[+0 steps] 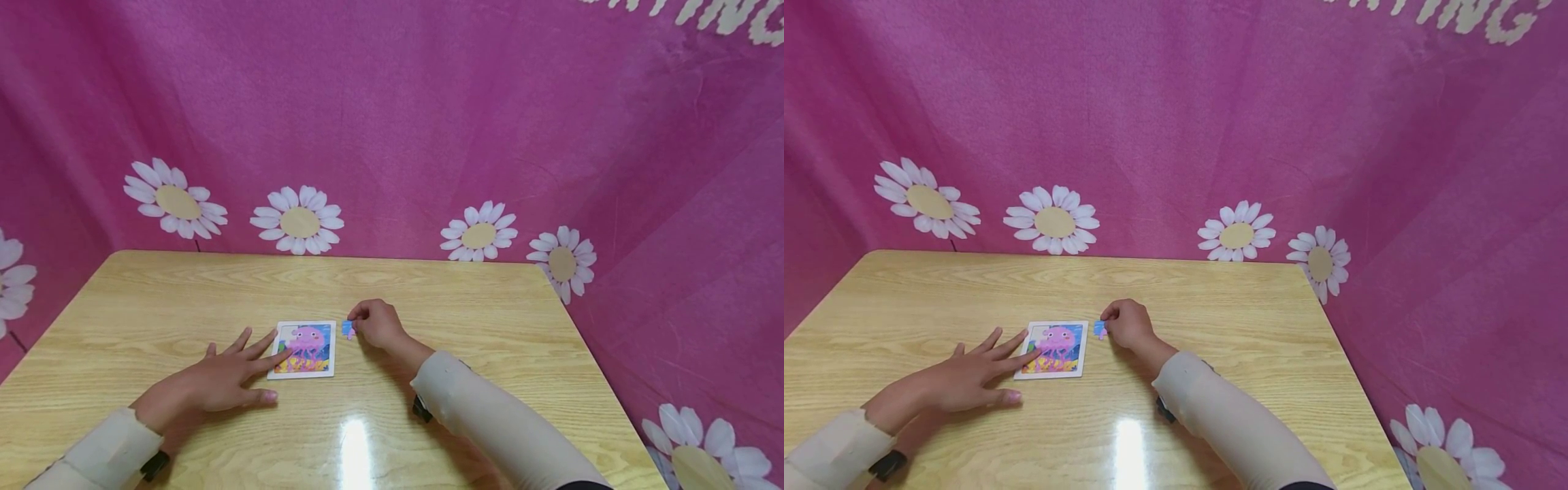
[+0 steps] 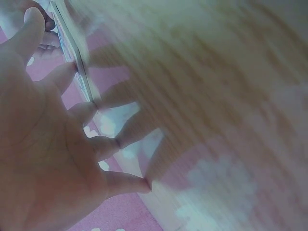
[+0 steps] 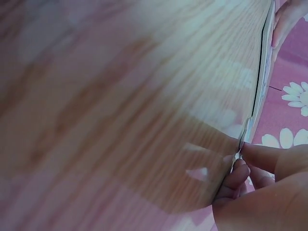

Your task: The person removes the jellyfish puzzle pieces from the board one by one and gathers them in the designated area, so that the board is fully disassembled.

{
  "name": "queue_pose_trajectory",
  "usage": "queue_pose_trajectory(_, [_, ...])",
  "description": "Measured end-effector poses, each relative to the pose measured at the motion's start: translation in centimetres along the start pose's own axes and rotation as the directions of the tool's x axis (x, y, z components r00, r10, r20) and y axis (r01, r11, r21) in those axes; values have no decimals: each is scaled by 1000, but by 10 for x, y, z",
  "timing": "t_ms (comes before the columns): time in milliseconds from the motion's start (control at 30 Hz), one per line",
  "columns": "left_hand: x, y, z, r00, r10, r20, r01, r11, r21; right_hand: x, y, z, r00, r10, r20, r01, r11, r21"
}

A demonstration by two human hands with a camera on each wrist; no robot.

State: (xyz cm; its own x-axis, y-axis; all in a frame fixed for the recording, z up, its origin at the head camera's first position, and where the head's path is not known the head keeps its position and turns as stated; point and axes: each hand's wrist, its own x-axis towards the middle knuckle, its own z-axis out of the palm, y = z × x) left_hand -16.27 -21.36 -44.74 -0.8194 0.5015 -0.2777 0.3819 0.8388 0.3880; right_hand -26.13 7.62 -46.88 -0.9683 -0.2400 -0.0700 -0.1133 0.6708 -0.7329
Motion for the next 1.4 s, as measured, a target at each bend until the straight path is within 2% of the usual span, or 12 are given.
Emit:
queue_pose_trajectory(300, [0, 1, -1, 1000, 5, -4, -5, 1000, 2, 1, 0, 0, 1000, 13, 5, -13, 1000, 14])
queue_pose_trajectory(633, [-1, 1, -1, 1000, 0, 1, 0, 1000, -8, 1, -2, -3, 998, 53, 25, -55, 995, 81])
queue_pose_trajectory(967, [-1, 0, -1, 1000, 3, 3, -3, 1000, -7, 1, -8, -5, 1000, 15, 20, -17, 996, 85])
queue_pose_trajectory(1400, [-1, 1, -2, 1000, 16, -11, -16, 1000, 9, 3, -19, 4, 999, -33, 32, 30, 995, 100])
